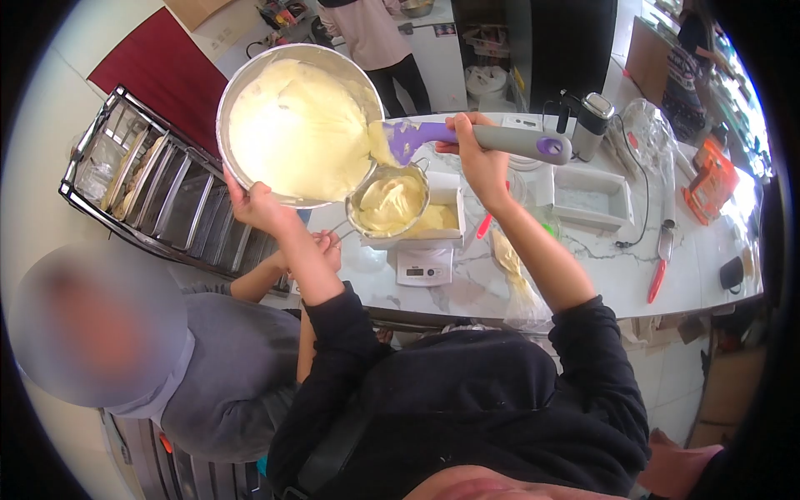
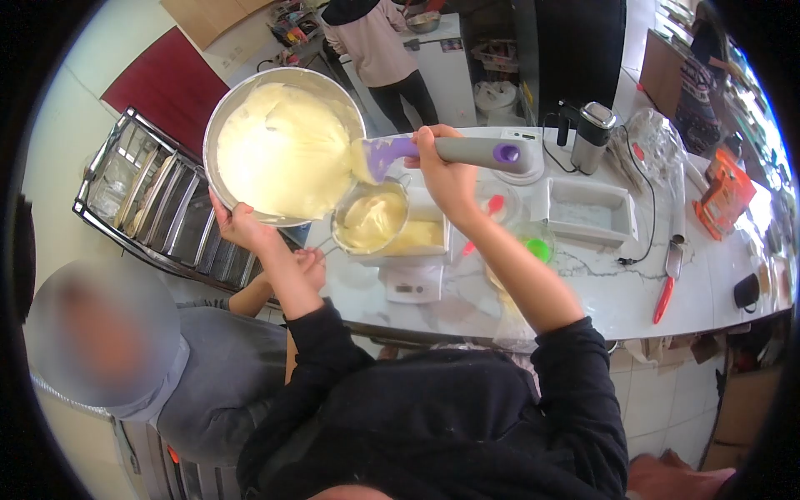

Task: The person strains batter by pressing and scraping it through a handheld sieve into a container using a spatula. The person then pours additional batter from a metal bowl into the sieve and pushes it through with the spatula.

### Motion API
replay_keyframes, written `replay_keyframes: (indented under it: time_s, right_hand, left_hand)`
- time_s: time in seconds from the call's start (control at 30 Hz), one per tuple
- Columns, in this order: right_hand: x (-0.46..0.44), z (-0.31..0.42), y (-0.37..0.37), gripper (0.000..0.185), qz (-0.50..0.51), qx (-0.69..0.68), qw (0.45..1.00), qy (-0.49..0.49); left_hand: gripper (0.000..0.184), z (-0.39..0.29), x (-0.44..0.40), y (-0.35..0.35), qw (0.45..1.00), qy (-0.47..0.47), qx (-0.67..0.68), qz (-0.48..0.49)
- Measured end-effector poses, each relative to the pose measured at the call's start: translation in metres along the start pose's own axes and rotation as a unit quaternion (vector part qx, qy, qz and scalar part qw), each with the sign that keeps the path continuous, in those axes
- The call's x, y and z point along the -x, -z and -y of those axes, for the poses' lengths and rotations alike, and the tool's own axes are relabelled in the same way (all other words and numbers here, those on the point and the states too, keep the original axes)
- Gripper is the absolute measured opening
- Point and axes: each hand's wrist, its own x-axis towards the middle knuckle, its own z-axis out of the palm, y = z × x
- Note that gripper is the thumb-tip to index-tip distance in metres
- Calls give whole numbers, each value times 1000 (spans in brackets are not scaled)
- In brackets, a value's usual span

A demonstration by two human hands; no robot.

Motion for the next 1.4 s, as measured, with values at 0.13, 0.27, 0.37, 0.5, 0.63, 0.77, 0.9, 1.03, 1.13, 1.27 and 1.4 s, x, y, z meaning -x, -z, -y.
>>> replay_keyframes:
  time_s: [0.13,0.27,0.37,0.5,0.63,0.77,0.9,1.03,1.13,1.27,1.4]
  right_hand:
    - [-1,6,-7,19,-14,19,998,-52]
    - [-2,-2,2,18,-43,-20,992,-118]
    - [1,-9,11,18,-66,-75,983,-156]
    - [8,-4,18,18,-54,-96,979,-172]
    - [17,9,20,22,-6,-73,986,-152]
    - [18,26,25,23,89,-11,991,-95]
    - [13,34,40,19,281,188,929,148]
    - [26,45,35,7,296,253,896,213]
    - [30,48,33,3,311,268,868,279]
    - [30,48,35,3,352,257,847,304]
    - [32,49,29,4,355,251,845,310]
  left_hand:
    - [66,3,5,-5,1000,-18,-10,0]
    - [65,6,7,-9,1000,-2,-17,-23]
    - [65,12,9,-12,1000,-6,-28,-12]
    - [62,22,10,-15,1000,-9,-17,-1]
    - [60,32,8,-15,999,-27,-37,-13]
    - [59,29,5,-16,999,-6,-25,-39]
    - [62,27,-2,-15,997,-3,-26,-72]
    - [63,26,-8,-13,996,4,-3,-94]
    - [64,26,-14,-9,994,5,1,-106]
    - [62,25,-16,-9,995,4,7,-101]
    - [61,23,-13,-14,996,2,3,-93]
